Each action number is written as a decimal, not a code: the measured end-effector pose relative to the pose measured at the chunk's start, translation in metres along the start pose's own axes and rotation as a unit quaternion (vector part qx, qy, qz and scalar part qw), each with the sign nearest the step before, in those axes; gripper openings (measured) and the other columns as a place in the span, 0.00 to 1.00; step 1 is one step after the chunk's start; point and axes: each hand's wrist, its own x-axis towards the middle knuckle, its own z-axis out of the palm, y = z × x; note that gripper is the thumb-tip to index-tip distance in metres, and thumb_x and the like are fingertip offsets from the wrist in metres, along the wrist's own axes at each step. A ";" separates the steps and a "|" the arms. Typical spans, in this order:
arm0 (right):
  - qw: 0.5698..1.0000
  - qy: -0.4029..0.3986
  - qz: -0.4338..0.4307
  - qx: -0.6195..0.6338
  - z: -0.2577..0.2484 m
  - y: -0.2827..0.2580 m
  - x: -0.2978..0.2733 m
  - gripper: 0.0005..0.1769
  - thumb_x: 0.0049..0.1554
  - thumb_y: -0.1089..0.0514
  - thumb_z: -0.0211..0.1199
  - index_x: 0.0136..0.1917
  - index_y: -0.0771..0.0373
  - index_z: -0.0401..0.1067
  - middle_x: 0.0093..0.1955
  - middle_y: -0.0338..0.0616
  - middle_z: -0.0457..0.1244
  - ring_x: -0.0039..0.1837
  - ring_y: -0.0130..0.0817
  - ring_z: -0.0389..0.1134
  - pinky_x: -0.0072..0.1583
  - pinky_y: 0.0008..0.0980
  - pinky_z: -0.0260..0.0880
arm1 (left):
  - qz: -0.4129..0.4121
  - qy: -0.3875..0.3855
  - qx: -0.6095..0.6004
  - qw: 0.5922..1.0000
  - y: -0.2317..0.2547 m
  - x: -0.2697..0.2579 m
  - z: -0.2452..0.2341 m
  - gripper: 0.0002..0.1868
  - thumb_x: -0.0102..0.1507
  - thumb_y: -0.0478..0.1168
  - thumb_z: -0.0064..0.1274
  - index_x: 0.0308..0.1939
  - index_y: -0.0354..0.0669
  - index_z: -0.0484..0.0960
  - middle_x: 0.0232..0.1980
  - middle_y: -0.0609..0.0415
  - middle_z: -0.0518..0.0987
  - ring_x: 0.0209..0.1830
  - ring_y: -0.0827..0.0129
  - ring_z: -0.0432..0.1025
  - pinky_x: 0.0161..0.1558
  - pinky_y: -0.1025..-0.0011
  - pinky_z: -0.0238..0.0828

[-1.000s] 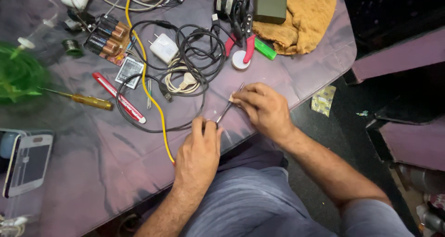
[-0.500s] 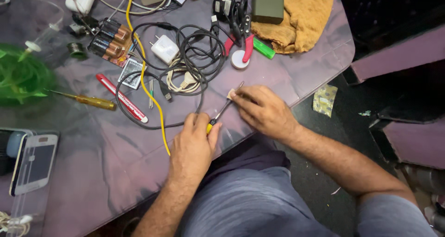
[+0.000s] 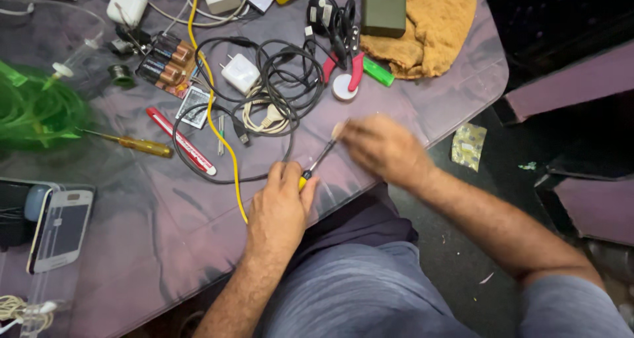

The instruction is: The person uncoils a white cable and handles batteries and a green electronic component. They use a screwdriver to probe an object and rub a piece of sandpaper against a small red component held in their hand.

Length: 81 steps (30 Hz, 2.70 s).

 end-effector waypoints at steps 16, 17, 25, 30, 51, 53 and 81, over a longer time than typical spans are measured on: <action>0.997 -0.036 -0.055 0.037 -0.004 -0.008 -0.003 0.22 0.56 0.64 0.67 0.63 0.70 0.74 0.58 0.49 0.67 0.54 0.42 0.70 0.54 0.37 0.72 | -0.004 -0.009 0.005 1.000 0.006 -0.001 -0.003 0.15 0.65 0.46 0.57 0.44 0.40 0.73 0.45 0.43 0.76 0.32 0.41 0.76 0.30 0.49 0.72; 0.999 -0.019 -0.034 0.023 -0.005 -0.004 0.000 0.21 0.56 0.64 0.67 0.62 0.68 0.74 0.58 0.47 0.67 0.54 0.42 0.70 0.55 0.38 0.72 | -0.002 -0.007 0.012 1.000 0.006 0.001 -0.003 0.15 0.65 0.47 0.57 0.44 0.40 0.73 0.45 0.43 0.76 0.31 0.41 0.76 0.30 0.50 0.72; 1.000 0.002 -0.012 -0.013 -0.005 0.004 0.004 0.20 0.55 0.64 0.66 0.62 0.66 0.74 0.58 0.46 0.67 0.56 0.43 0.70 0.57 0.38 0.72 | 0.000 -0.007 0.023 1.000 0.006 -0.002 0.000 0.15 0.65 0.46 0.57 0.44 0.39 0.73 0.44 0.43 0.76 0.30 0.43 0.76 0.28 0.51 0.72; 0.999 -0.022 -0.035 -0.007 -0.007 0.003 0.004 0.21 0.55 0.64 0.66 0.62 0.67 0.74 0.59 0.46 0.67 0.56 0.41 0.70 0.57 0.36 0.73 | -0.003 -0.009 0.024 1.000 0.007 -0.001 0.000 0.15 0.64 0.46 0.58 0.43 0.39 0.73 0.43 0.43 0.75 0.29 0.43 0.76 0.28 0.51 0.72; 0.996 -0.040 -0.076 -0.007 -0.005 0.002 -0.004 0.21 0.55 0.63 0.67 0.62 0.68 0.74 0.61 0.50 0.66 0.57 0.43 0.70 0.58 0.37 0.72 | -0.012 -0.008 0.054 0.998 0.015 -0.006 0.002 0.14 0.65 0.45 0.57 0.44 0.41 0.72 0.44 0.44 0.74 0.31 0.46 0.76 0.30 0.53 0.73; 0.997 -0.031 -0.069 -0.007 -0.004 0.004 -0.003 0.22 0.55 0.62 0.67 0.63 0.68 0.73 0.61 0.50 0.66 0.58 0.43 0.70 0.59 0.37 0.72 | -0.008 0.004 0.056 0.998 0.016 -0.005 0.003 0.13 0.65 0.45 0.57 0.44 0.41 0.72 0.46 0.44 0.74 0.32 0.47 0.77 0.30 0.53 0.73; 0.998 -0.021 -0.042 -0.050 0.008 0.006 -0.015 0.23 0.56 0.64 0.67 0.65 0.67 0.73 0.61 0.49 0.67 0.57 0.43 0.69 0.56 0.37 0.72 | 0.054 0.103 0.094 0.989 0.017 -0.021 0.010 0.08 0.64 0.38 0.57 0.44 0.43 0.75 0.51 0.51 0.76 0.45 0.57 0.75 0.42 0.61 0.73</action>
